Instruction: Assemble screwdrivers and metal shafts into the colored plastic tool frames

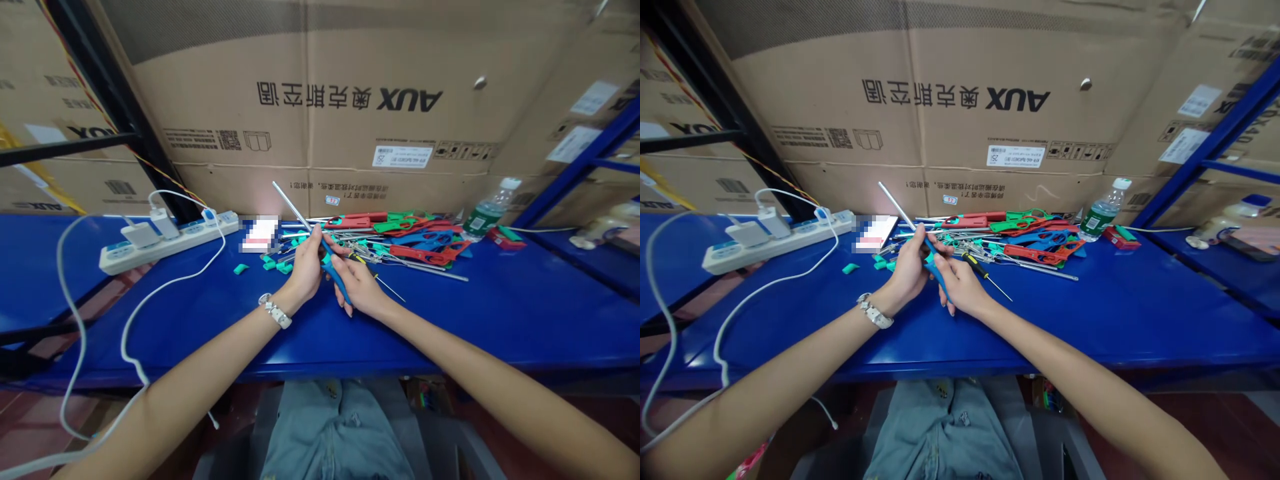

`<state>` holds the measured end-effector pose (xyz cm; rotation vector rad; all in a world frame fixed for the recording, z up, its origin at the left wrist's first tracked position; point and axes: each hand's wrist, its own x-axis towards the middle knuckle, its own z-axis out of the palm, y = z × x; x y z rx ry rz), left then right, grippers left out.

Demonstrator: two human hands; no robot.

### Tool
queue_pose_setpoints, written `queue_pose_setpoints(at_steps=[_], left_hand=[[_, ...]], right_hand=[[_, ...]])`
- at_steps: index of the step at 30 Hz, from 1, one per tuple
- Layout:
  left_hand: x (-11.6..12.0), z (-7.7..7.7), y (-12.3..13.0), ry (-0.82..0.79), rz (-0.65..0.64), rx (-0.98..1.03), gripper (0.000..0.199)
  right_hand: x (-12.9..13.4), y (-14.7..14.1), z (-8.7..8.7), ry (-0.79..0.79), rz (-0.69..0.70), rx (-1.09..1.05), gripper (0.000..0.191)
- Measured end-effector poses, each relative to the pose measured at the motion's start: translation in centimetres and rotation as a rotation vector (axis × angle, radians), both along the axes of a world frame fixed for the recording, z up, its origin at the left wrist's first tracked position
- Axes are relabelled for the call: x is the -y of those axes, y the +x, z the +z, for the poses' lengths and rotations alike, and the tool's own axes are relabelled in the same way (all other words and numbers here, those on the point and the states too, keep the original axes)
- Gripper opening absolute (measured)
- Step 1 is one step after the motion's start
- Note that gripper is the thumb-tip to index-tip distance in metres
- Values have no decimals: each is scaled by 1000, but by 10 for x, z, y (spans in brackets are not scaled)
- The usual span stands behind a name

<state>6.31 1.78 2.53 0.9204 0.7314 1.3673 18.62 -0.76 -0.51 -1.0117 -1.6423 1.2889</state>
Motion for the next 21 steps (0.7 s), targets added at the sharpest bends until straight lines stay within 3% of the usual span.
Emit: queue_pose_setpoints(at_steps=[5,10,15,21], left_hand=[[-3,-1,3,-60,44,117,44],[-8,3,0,-40,9,163,46],[-14,9,2,-79,-72,171,46],[-17,16,13,-178,-86,324,42]], right_hand=[[-4,-2,-1,23,-22,45,66],[-6,-4,1,51,-73,113,69],[-11,-3,-2,-34,-100,71,70],[-13,-4,-8,-79,-154,33,75]])
